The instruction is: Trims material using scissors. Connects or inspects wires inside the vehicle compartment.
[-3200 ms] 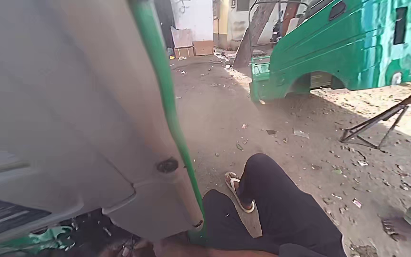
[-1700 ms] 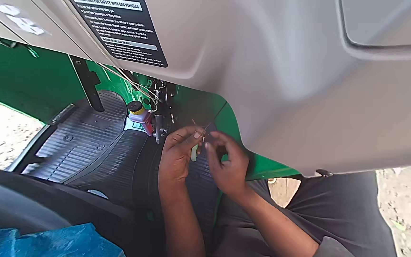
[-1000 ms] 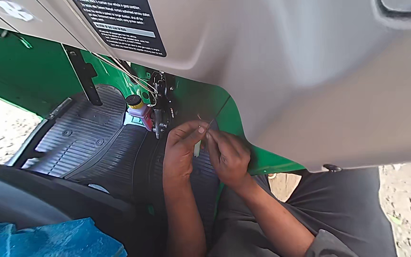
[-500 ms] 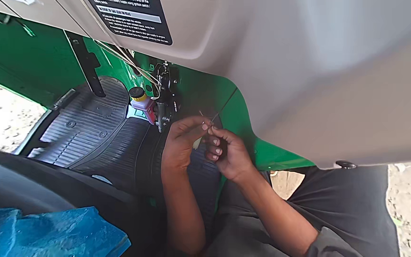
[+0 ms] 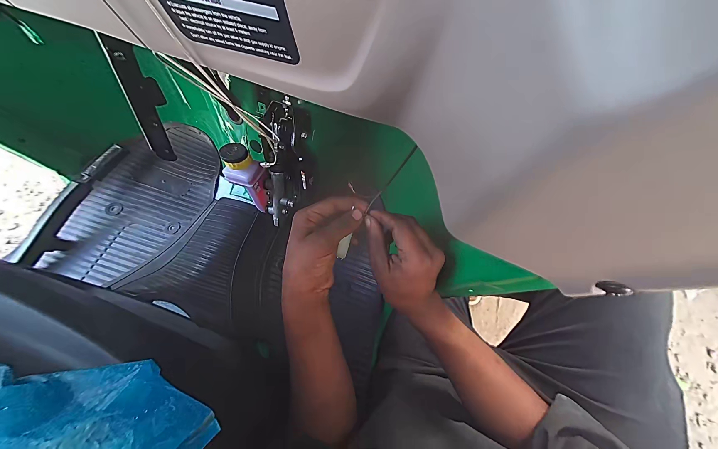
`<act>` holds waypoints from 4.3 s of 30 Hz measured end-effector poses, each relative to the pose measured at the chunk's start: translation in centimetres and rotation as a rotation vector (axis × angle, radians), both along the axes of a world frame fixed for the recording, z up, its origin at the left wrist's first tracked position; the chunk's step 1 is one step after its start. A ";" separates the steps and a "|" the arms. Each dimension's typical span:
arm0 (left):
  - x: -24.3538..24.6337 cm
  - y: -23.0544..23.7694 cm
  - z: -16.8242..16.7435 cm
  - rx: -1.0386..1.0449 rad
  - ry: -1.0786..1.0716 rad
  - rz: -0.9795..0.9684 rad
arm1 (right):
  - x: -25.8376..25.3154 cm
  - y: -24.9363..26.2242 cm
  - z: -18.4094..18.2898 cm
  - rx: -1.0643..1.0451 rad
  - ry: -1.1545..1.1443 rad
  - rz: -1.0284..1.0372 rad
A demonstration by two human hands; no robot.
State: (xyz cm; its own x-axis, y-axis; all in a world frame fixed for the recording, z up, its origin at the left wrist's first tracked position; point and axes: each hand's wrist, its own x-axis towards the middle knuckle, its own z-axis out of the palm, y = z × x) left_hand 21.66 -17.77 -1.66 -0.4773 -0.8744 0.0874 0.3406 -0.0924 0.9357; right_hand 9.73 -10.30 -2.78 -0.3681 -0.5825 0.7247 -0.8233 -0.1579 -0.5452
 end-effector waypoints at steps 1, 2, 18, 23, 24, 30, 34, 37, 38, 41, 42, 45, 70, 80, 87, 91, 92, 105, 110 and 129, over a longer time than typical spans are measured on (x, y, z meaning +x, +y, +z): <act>0.0 0.0 0.0 -0.002 0.000 0.000 | 0.0 0.0 0.0 0.002 -0.004 0.007; 0.0 0.1 0.0 -0.005 0.001 -0.001 | 0.0 -0.1 0.0 0.011 -0.039 0.021; 0.3 -0.1 0.0 0.003 0.036 -0.011 | 0.6 1.3 0.6 0.141 -0.555 0.259; 0.2 0.2 0.2 -0.010 0.039 0.007 | 0.7 0.6 0.1 0.014 0.007 -0.012; 0.1 0.3 0.2 -0.013 0.039 0.004 | 0.7 0.4 0.1 0.009 0.019 -0.026; 0.1 0.3 0.3 -0.009 0.034 -0.022 | 0.4 0.0 0.3 0.013 -0.091 0.034; 0.5 -0.1 0.0 -0.026 0.031 -0.077 | 0.3 0.3 1.9 0.250 -1.134 0.431; 0.7 -0.2 0.0 -0.046 0.037 -0.083 | -0.7 0.1 1.9 0.401 -1.871 0.753; 0.6 -0.2 0.0 -0.047 0.039 -0.080 | -0.6 0.2 1.9 0.392 -1.920 0.779; 0.5 0.0 0.1 -0.048 0.029 -0.042 | 0.2 0.8 1.6 0.282 -1.384 0.495; 0.6 0.0 0.1 -0.051 0.026 -0.034 | 0.3 0.9 1.2 0.240 -1.074 0.406; 0.5 0.0 0.0 -0.060 0.025 -0.027 | 0.0 1.0 0.3 0.133 -0.292 0.144; 0.8 -0.1 0.0 -0.064 0.019 0.018 | 0.6 1.2 1.1 0.086 -0.559 0.253; 0.6 0.5 0.4 -0.075 0.019 0.011 | 0.5 0.1 0.1 -0.008 -0.007 0.034; 0.7 0.3 0.0 -0.097 0.034 -0.024 | -0.4 0.0 2.1 0.375 -1.744 0.710; 0.6 0.4 0.2 -0.089 0.023 -0.002 | 0.1 0.6 1.7 0.284 -1.583 0.625; 0.6 0.5 0.2 -0.083 0.023 0.005 | 0.5 0.8 1.5 0.220 -1.331 0.505; 0.3 0.6 0.3 -0.079 -0.010 0.027 | 0.3 0.0 0.3 0.012 -0.203 0.126; 0.4 0.4 0.2 -0.089 -0.015 0.016 | -0.2 0.1 1.9 0.306 -1.564 0.617; 0.0 0.4 0.2 -0.049 0.024 0.014 | -0.1 -0.1 0.0 -0.035 -0.095 0.054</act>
State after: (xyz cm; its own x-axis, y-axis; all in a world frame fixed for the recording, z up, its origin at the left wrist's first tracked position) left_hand 21.68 -17.33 -1.46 -0.4624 -0.8753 0.1413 0.3636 -0.0419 0.9306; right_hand 9.59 -10.38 -2.74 -0.4048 -0.5787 0.7079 -0.7579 -0.2209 -0.6139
